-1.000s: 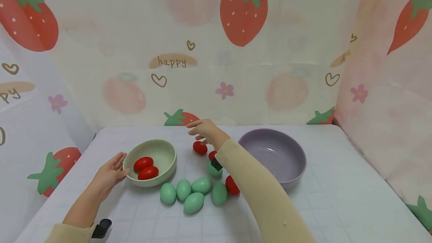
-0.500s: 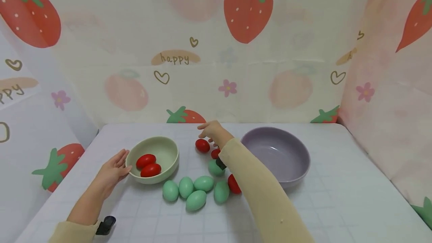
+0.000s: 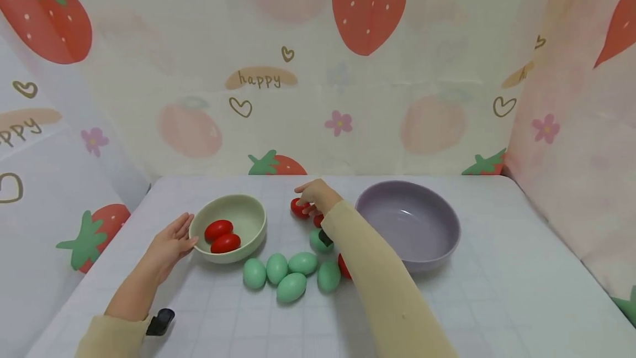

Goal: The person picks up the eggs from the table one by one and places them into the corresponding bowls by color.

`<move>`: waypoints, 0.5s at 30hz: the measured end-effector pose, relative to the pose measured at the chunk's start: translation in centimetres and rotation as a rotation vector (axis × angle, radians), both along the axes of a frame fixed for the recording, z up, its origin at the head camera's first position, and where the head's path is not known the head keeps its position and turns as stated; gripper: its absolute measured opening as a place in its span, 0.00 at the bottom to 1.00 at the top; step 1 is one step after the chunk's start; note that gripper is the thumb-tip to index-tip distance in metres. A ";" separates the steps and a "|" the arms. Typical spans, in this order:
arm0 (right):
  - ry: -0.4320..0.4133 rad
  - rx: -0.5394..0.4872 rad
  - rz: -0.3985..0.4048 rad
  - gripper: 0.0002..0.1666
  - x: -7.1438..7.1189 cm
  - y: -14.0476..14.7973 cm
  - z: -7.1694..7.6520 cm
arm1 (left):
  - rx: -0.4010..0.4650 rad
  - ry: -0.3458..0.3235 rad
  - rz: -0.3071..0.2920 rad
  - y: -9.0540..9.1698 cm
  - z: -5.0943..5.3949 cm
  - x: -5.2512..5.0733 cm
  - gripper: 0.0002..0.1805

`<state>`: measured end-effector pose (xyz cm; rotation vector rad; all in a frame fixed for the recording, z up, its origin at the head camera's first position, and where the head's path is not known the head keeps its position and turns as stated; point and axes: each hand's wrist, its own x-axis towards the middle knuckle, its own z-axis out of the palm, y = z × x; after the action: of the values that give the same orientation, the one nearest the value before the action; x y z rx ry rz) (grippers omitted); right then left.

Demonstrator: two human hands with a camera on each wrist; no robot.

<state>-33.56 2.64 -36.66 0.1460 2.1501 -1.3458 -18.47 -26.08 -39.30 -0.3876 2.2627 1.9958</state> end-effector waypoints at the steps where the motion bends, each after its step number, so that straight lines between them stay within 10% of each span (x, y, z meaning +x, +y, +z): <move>1: 0.005 0.004 0.001 0.28 -0.1 0.0 -0.1 | 0.000 -0.003 0.001 0.0 0.0 -0.1 0.42; 15: -0.053 0.112 -0.023 0.26 -1.0 -0.7 -0.8 | -0.004 -0.023 0.009 -0.2 0.0 -0.1 0.42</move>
<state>-34.53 1.94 -37.42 0.2484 2.1861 -1.2207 -18.61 -26.25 -39.27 -0.4201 2.2555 1.9811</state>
